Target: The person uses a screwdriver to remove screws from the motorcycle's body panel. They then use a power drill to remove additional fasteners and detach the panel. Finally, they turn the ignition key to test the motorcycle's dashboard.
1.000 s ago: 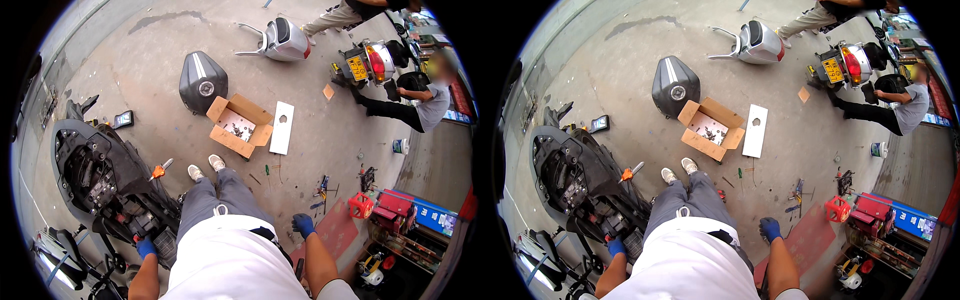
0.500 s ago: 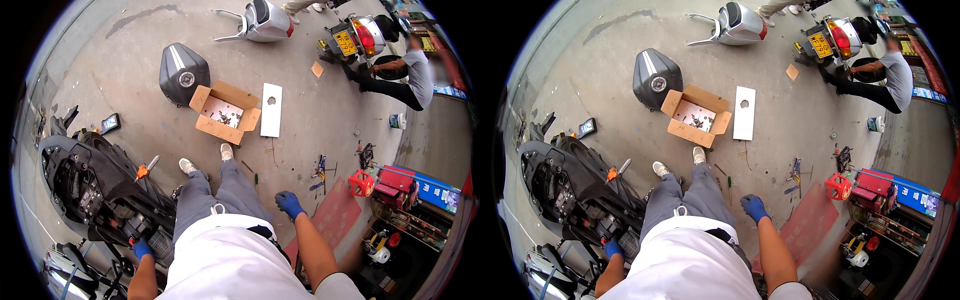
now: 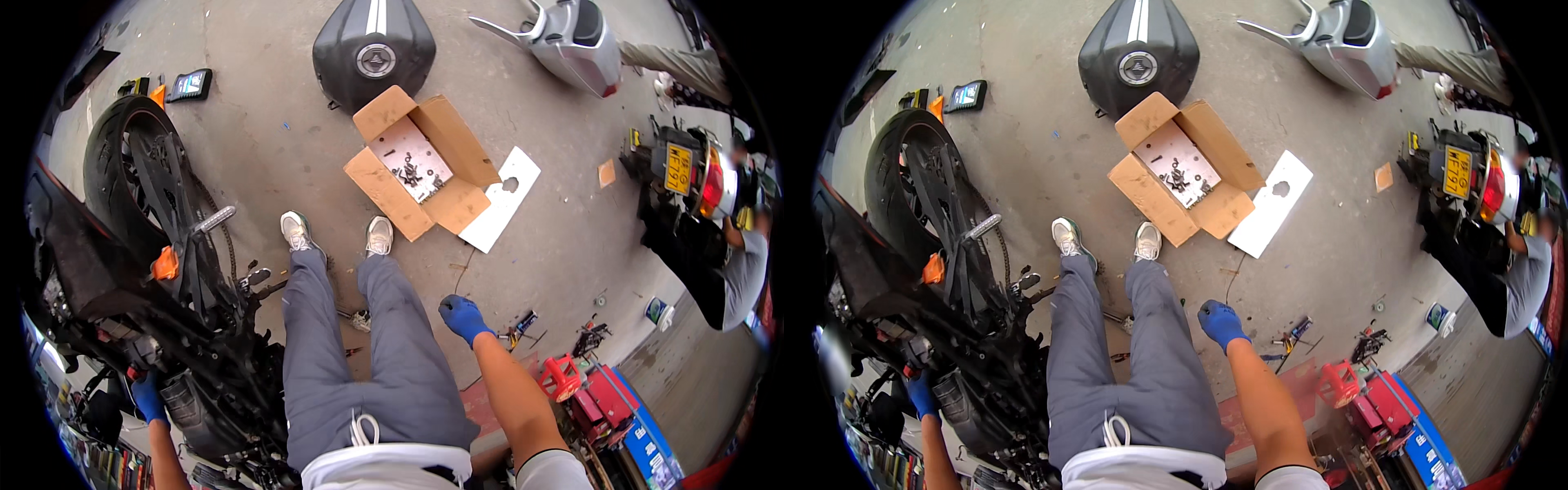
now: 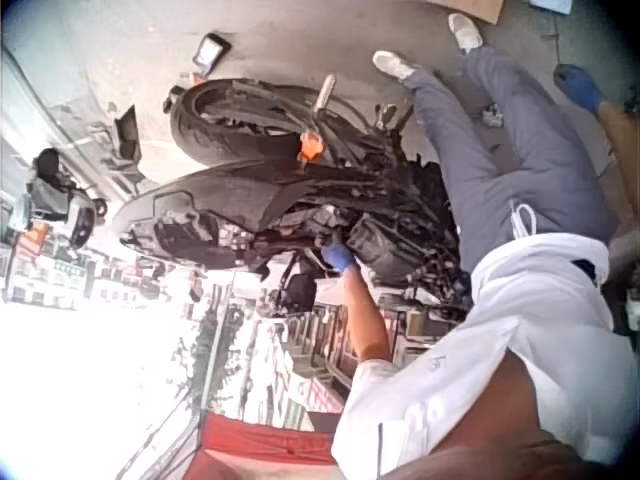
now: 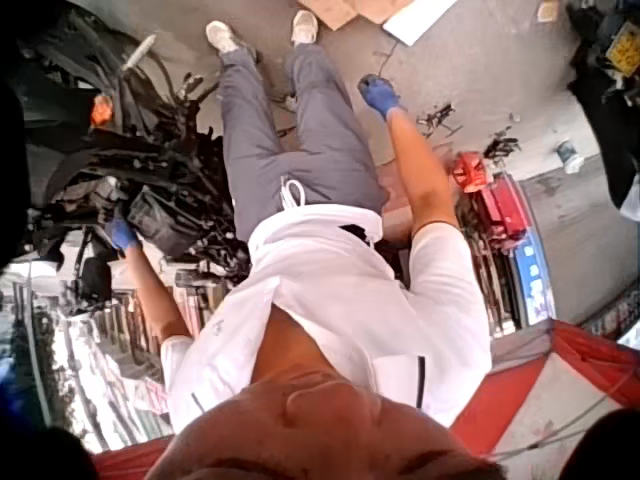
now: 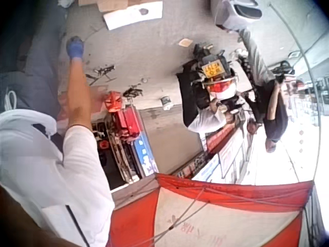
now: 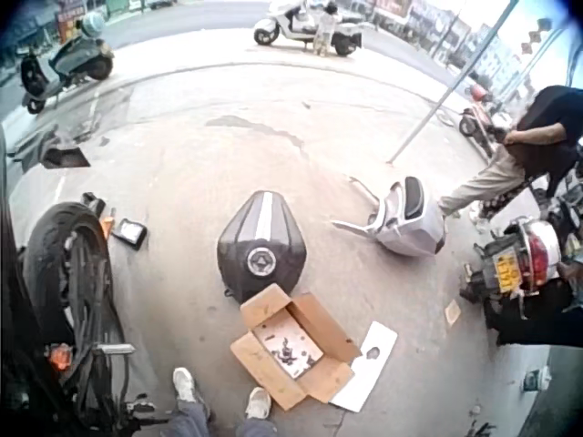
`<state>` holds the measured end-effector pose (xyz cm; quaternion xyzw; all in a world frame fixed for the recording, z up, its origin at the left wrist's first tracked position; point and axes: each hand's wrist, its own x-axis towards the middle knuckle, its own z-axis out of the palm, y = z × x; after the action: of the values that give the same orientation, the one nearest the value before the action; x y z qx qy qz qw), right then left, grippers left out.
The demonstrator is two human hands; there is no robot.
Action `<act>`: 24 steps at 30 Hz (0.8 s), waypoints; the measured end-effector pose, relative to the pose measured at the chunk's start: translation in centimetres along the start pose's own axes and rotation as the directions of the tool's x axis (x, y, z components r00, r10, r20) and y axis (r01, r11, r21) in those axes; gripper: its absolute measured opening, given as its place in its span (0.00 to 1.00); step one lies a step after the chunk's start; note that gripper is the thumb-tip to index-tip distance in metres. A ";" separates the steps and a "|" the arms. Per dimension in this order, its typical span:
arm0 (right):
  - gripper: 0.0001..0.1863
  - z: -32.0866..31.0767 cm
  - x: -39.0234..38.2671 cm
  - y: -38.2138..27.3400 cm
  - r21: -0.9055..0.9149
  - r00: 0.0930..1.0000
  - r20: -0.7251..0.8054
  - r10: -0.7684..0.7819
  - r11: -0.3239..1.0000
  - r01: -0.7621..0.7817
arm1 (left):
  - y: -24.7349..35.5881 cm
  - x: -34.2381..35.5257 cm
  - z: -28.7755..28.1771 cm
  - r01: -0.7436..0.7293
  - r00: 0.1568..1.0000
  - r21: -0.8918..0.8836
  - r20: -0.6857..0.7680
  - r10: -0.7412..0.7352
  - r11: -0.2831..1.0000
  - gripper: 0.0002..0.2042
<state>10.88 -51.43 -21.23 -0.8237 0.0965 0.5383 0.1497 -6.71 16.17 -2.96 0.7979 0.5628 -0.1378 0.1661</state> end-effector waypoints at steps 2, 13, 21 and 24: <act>0.17 3.4 8.7 2.4 -0.167 0.998 0.054 0.044 0.985 -0.034 | -5.1 1.8 -1.6 0.072 0.997 0.155 -0.051 -0.065 0.985 0.14; 0.23 16.9 37.1 5.4 -0.125 0.919 -0.323 -0.225 0.973 0.194 | -6.3 4.0 -1.9 0.152 0.987 0.080 -0.056 -0.148 0.985 0.12; 0.11 3.1 15.0 10.4 -0.282 0.938 0.017 -0.347 0.898 0.337 | 7.1 -0.9 1.7 0.200 0.980 0.195 -0.033 -0.197 0.960 0.15; 0.10 -6.1 4.2 1.4 -0.203 0.909 0.012 -0.417 0.889 0.411 | 5.5 -2.2 -0.4 0.202 0.978 0.337 -0.015 -0.210 0.920 0.21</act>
<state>17.41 -54.89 -23.00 -0.8447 -0.1338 0.4877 0.1755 -2.21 12.70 -1.11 0.7493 0.6100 -0.2572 0.0181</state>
